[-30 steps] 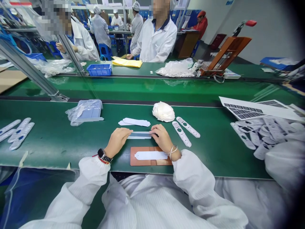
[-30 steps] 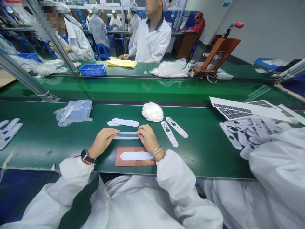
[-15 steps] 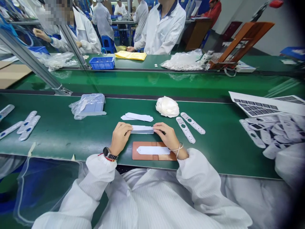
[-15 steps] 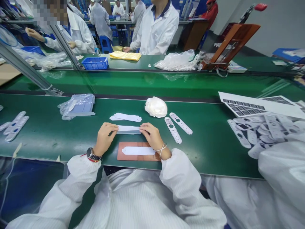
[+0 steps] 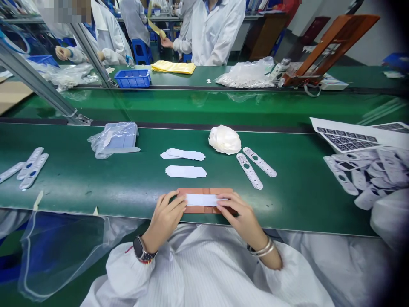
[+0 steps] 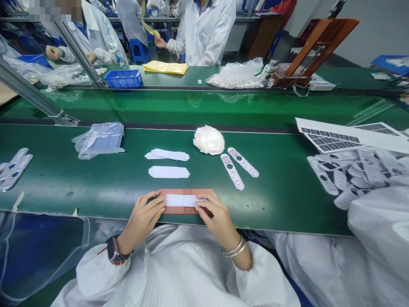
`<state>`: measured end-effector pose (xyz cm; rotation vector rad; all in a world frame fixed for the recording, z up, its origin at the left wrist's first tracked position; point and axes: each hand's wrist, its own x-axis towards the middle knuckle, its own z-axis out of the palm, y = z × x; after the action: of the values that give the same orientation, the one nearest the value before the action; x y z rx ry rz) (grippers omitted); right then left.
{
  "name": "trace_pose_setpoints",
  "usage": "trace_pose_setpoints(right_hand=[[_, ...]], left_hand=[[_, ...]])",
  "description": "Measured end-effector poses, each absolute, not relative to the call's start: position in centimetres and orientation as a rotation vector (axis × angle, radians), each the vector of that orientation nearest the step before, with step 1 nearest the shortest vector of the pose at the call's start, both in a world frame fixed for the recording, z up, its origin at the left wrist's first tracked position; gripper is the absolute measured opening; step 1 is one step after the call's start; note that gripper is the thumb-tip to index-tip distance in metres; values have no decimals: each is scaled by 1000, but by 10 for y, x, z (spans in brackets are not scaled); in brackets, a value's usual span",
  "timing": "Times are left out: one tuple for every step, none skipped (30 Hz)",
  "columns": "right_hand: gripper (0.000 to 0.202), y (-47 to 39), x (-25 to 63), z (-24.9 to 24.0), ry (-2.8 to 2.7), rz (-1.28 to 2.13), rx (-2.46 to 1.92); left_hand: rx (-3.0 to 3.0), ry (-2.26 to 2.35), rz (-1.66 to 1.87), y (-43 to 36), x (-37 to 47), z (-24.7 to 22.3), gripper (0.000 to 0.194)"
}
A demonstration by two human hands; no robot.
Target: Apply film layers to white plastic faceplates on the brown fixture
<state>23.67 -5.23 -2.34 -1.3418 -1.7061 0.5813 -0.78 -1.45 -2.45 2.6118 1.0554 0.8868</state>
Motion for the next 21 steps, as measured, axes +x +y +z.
trace_pose_setpoints(right_hand=[[13,-53,236,-24,-1699,559,-1350],[14,-54,236,-25,-1691,539,-1358],[14,-55,235,-25,-1684,520,-1366],[14,-55,235,-26,-1679,503,-1376],[14,-56,234,-28,-1675,486,-1386],[14,-56,233,-29,-1670,466,-1400],[14,-57,232,-31,-1661,441,-1420],[14,-57,232,-34,-1646,411,-1445],[13,-57,231,-37,-1623,374,-1477],[12,-56,230,-40,-1591,331,-1512],[10,-55,230,-43,-1553,286,-1549],[10,-54,229,-45,-1512,243,-1586],[10,-53,228,-47,-1473,206,-1619],[10,-52,228,-49,-1439,176,-1647],[11,-51,227,-49,-1414,154,-1669],[12,-50,226,-49,-1399,143,-1684],[12,-49,226,-48,-1392,140,-1693],[13,-49,226,-46,-1393,144,-1696],[14,-49,227,-45,-1400,153,-1697],[15,-49,229,-43,-1411,166,-1698],[16,-50,231,-42,-1424,180,-1700]], left_hand=[[2631,1046,871,-15,-7,-23,23],[2648,1041,857,-16,-6,-22,24],[2662,1039,846,-17,-5,-21,24],[2674,1040,839,-17,-4,-21,25],[2682,1042,833,-18,-3,-21,25],[2687,1043,828,-19,-3,-21,26],[2690,1045,823,-19,-2,-22,26],[2687,1048,820,-20,-2,-24,27],[2681,1053,816,-21,-1,-25,27],[2669,1061,814,-22,-1,-26,28],[2654,1075,813,-22,-2,-27,29],[2636,1093,813,-23,-2,-28,29],[2617,1117,810,-23,-2,-28,30],[2602,1146,801,-23,-3,-28,30],[2595,1173,787,-23,-3,-28,30],[2597,1198,765,-23,-3,-28,30],[2607,1217,738,-23,-4,-28,30],[2623,1228,711,-23,-4,-28,30],[2644,1233,690,-23,-4,-28,30],[2662,1234,675,-24,-3,-28,31],[2676,1236,665,-25,-3,-29,31]])
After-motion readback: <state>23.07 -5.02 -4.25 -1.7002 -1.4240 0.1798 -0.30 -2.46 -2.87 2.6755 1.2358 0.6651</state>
